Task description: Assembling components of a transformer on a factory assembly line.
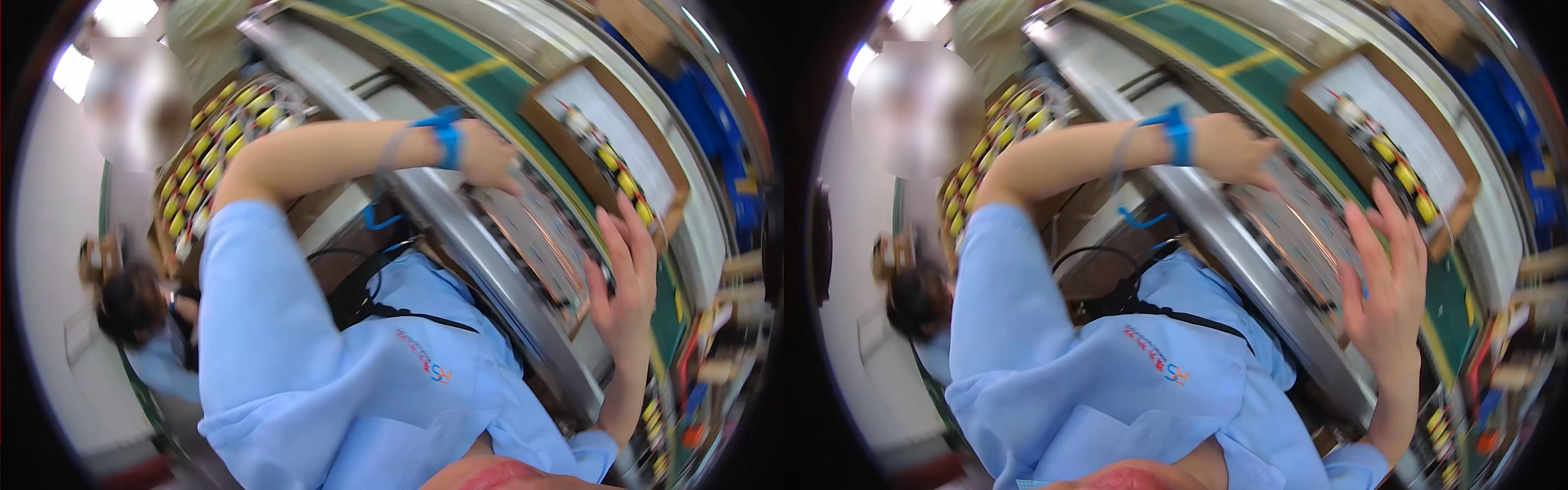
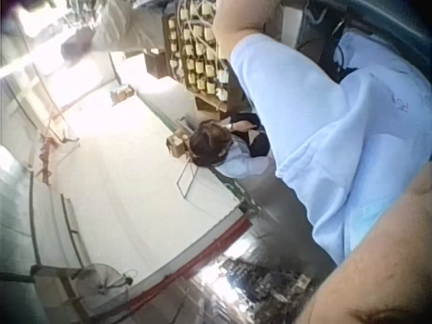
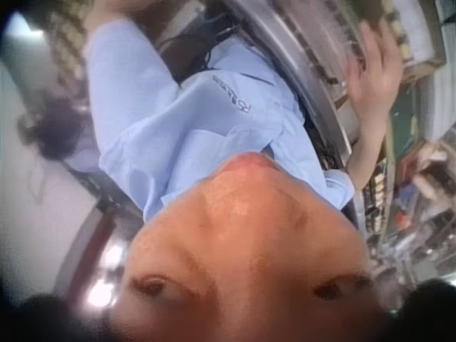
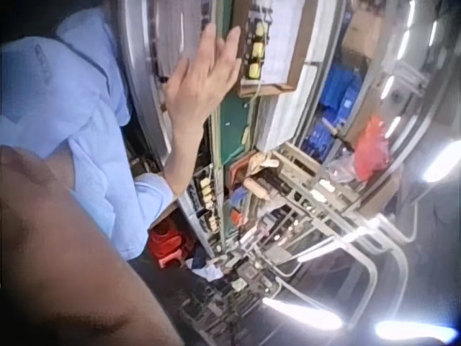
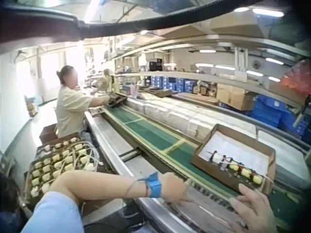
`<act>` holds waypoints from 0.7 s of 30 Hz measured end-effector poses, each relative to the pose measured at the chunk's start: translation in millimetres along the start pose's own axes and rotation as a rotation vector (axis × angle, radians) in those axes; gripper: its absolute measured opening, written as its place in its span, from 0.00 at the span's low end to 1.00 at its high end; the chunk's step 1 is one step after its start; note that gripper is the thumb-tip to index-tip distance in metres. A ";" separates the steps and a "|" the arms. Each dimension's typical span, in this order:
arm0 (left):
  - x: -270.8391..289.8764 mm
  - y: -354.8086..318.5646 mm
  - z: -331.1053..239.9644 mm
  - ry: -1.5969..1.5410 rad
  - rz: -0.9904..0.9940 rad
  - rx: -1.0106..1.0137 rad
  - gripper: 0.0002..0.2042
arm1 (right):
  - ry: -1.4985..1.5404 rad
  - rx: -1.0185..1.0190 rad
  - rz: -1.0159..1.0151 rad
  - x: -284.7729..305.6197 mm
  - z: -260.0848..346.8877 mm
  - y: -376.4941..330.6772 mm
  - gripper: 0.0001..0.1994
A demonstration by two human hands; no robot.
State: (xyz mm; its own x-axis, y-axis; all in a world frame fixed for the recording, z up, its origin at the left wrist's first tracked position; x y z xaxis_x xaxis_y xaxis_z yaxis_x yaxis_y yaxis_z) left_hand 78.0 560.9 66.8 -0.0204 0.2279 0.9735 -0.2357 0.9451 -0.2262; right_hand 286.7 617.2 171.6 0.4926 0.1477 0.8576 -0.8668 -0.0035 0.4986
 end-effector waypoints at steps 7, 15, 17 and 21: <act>189.6 148.1 -10.1 0.033 -0.741 -0.148 0.25 | 1.105 -0.255 0.397 -47.5 70.2 40.8 0.39; 204.7 193.7 132.9 0.182 -0.756 0.387 0.22 | 1.652 -0.542 0.326 -72.8 129.4 44.1 0.51; 203.6 185.4 206.2 0.226 -0.742 0.565 0.21 | 1.632 -0.572 0.437 -73.6 144.2 30.8 0.51; 204.0 244.1 195.3 0.197 -0.753 0.512 0.19 | 1.670 -0.733 0.427 -77.8 117.2 41.0 0.47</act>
State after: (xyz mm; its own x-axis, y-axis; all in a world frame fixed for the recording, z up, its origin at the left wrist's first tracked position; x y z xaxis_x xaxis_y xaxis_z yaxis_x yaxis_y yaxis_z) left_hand -173.5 792.4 216.9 0.4660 -0.3240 0.8234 -0.5204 0.6523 0.5512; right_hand 221.8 489.7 140.1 0.0813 0.9426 -0.3239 -0.9748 0.0074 -0.2231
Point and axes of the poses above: each hand's wrist, its own y-axis towards the middle knuckle, its own x-axis out of the back of the hand, z = x × y, the point moved 7 cm from there along y, towards the middle knuckle, and after that the axes turned 3 degrees about -z, right-handed, at the moved point
